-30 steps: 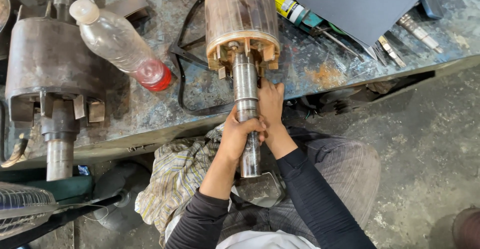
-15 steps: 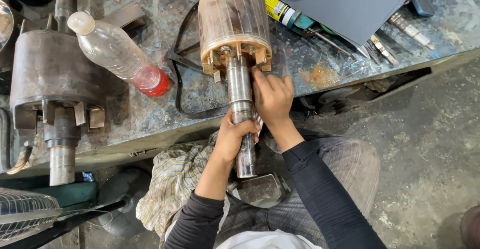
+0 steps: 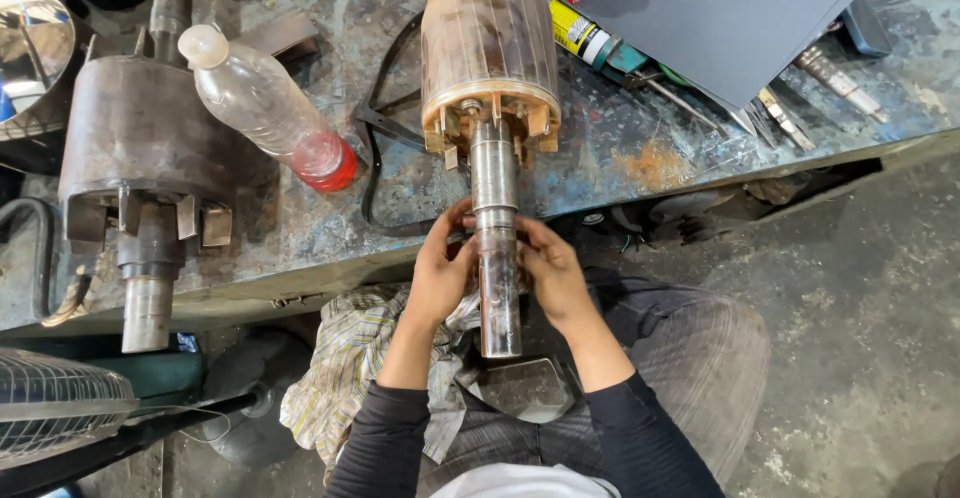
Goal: Cleaning a motor shaft and rotor by wiping it with a cloth and applying liquid from a bottle.
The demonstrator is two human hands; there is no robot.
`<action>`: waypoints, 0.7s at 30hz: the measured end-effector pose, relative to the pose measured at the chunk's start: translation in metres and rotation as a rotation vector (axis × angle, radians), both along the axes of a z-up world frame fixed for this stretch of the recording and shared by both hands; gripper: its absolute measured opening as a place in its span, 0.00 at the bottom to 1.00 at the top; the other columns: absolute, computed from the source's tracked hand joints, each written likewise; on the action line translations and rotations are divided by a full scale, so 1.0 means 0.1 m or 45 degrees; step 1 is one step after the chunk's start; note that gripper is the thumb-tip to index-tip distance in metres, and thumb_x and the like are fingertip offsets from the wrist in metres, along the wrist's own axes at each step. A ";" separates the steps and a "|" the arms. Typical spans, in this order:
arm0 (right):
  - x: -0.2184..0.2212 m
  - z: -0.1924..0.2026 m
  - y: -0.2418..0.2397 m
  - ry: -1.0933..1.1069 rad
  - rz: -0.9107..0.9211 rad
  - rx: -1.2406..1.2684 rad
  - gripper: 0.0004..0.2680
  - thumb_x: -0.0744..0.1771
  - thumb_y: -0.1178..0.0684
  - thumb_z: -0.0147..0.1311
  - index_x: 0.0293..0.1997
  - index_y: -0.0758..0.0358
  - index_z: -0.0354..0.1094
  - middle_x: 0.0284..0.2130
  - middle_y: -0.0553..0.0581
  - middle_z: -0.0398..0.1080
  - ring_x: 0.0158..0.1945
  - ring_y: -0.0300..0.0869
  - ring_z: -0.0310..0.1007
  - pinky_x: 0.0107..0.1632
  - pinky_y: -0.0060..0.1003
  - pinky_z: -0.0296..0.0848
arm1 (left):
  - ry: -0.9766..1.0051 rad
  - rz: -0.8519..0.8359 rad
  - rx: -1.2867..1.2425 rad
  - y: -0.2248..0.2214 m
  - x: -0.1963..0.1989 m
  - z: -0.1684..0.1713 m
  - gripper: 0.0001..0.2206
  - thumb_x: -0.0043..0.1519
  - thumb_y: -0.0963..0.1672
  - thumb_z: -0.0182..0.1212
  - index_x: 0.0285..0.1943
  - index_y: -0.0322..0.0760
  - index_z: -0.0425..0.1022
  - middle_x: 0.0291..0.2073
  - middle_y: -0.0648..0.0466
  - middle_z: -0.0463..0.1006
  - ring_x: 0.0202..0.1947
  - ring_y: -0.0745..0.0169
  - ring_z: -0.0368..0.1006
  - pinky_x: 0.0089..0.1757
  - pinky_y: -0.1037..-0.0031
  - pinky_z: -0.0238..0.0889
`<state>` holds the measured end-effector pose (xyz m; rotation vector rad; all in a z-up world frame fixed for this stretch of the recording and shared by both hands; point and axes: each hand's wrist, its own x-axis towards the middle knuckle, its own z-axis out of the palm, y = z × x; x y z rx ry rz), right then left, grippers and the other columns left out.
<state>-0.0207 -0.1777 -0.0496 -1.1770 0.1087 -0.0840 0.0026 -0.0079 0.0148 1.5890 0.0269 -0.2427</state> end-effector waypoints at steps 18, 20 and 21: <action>0.67 1.67 0.70 -0.750 0.129 -0.796 0.09 0.69 0.56 0.65 0.55 0.59 0.77 0.35 0.52 0.76 0.34 0.37 0.78 0.39 0.30 0.79 | -0.268 0.834 -0.513 1.08 0.06 -0.80 0.06 0.74 0.44 0.51 0.53 0.40 0.73 0.43 0.55 0.75 0.47 0.64 0.68 0.50 0.70 0.63; 0.86 1.88 1.11 -0.666 0.357 -0.993 0.20 0.70 0.49 0.62 0.68 0.57 0.57 0.54 0.59 0.66 0.48 0.45 0.75 0.46 0.40 0.79 | -0.046 0.904 -0.711 1.08 0.06 -0.45 0.04 0.74 0.44 0.53 0.47 0.44 0.71 0.39 0.56 0.75 0.41 0.64 0.70 0.43 0.70 0.64; 0.96 1.98 1.29 -0.570 0.571 -1.184 0.32 0.71 0.42 0.59 0.80 0.56 0.36 0.73 0.67 0.56 0.63 0.53 0.72 0.54 0.49 0.78 | 0.180 0.950 -0.901 1.06 0.07 -0.27 0.06 0.73 0.44 0.55 0.40 0.48 0.69 0.36 0.56 0.75 0.36 0.63 0.71 0.37 0.70 0.65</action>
